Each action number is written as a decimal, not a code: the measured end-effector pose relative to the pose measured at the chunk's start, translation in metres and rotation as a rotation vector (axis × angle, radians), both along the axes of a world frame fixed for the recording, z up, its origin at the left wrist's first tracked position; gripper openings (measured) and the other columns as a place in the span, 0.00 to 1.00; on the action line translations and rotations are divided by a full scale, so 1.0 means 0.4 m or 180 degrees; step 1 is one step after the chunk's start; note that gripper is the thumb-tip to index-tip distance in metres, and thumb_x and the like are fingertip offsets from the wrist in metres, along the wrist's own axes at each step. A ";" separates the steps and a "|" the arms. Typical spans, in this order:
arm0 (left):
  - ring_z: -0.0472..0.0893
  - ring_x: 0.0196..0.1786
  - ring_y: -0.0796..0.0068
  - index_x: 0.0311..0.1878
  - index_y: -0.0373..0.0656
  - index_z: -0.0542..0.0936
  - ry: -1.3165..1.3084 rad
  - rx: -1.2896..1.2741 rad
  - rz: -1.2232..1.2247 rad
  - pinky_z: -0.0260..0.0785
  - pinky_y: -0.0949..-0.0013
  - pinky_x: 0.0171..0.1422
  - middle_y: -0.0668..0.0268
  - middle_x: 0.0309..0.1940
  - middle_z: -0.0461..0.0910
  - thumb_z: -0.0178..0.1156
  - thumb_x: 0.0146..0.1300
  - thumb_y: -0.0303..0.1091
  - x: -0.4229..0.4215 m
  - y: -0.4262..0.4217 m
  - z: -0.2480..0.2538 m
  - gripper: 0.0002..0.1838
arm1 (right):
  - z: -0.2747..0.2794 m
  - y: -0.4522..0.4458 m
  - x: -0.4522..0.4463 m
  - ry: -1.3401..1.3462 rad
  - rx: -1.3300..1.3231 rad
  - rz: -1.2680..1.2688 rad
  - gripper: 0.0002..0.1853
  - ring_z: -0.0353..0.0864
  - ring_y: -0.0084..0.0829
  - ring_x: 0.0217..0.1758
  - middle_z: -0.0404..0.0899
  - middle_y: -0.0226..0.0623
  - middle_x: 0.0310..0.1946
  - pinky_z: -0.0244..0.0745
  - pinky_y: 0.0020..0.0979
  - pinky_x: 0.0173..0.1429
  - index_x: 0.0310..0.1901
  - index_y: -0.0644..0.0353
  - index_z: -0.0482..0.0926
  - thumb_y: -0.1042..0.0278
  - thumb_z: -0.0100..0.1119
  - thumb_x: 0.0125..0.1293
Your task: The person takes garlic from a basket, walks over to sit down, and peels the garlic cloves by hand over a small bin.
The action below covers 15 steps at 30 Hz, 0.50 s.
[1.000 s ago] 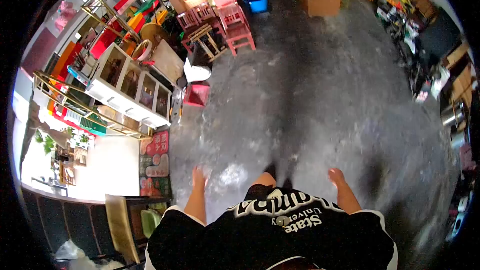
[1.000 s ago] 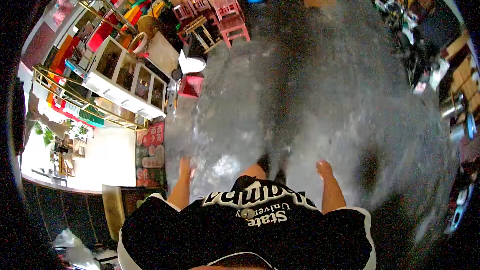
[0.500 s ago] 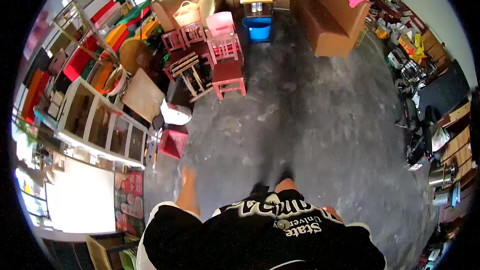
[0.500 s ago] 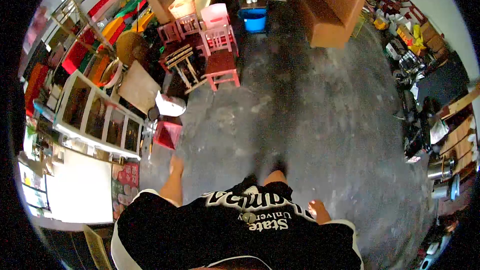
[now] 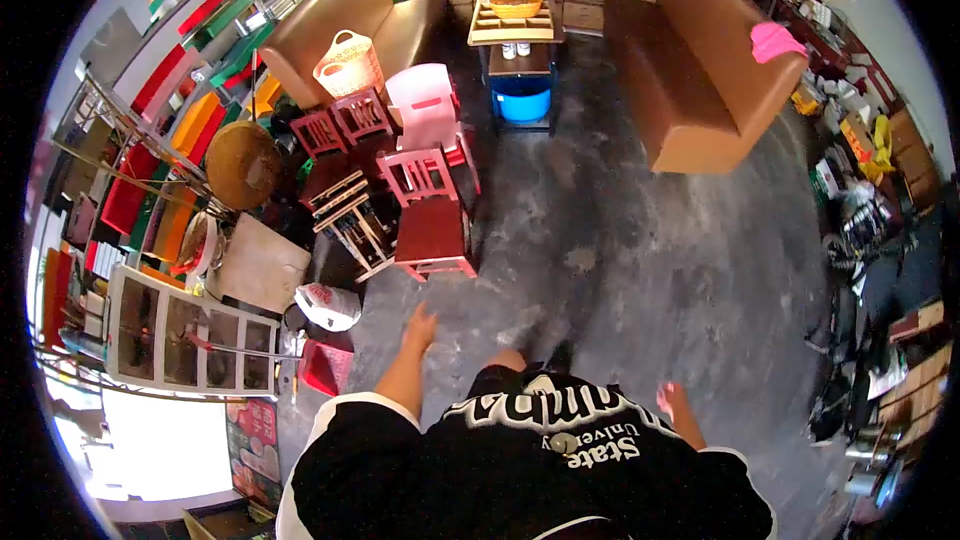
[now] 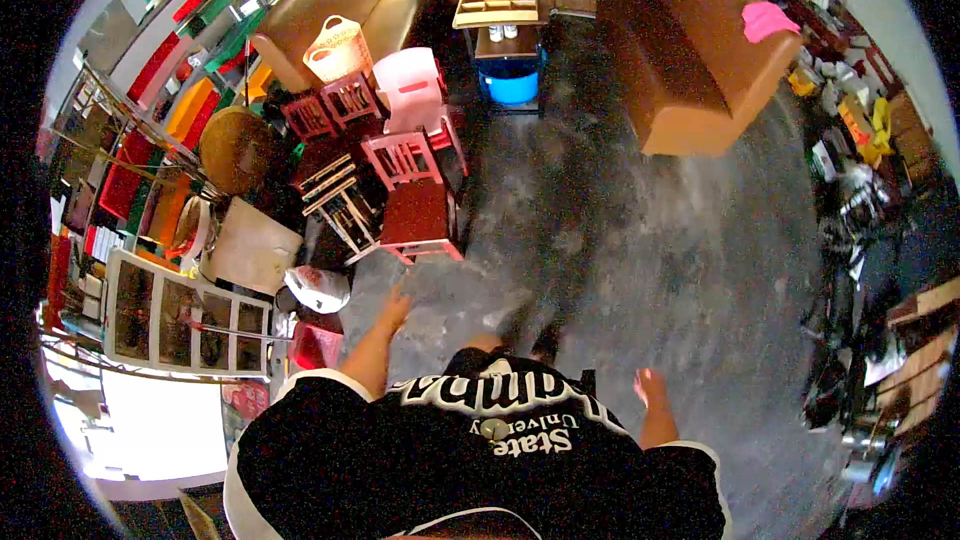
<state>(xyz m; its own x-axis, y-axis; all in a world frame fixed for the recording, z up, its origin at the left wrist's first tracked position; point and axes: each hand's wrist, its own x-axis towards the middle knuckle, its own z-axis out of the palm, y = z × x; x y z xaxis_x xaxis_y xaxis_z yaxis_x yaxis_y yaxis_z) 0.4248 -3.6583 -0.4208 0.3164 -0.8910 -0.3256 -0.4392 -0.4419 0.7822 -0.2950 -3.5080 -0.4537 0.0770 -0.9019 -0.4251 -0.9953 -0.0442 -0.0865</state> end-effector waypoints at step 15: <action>0.72 0.57 0.48 0.61 0.42 0.67 -0.1143 0.0681 0.0455 0.64 0.54 0.59 0.49 0.54 0.74 0.50 0.64 0.40 0.064 -0.825 0.210 0.24 | 0.397 -1.615 0.332 -0.3205 0.0367 -0.1783 0.13 0.77 0.23 0.33 0.80 0.31 0.35 0.72 0.26 0.37 0.48 0.59 0.76 0.62 0.50 0.68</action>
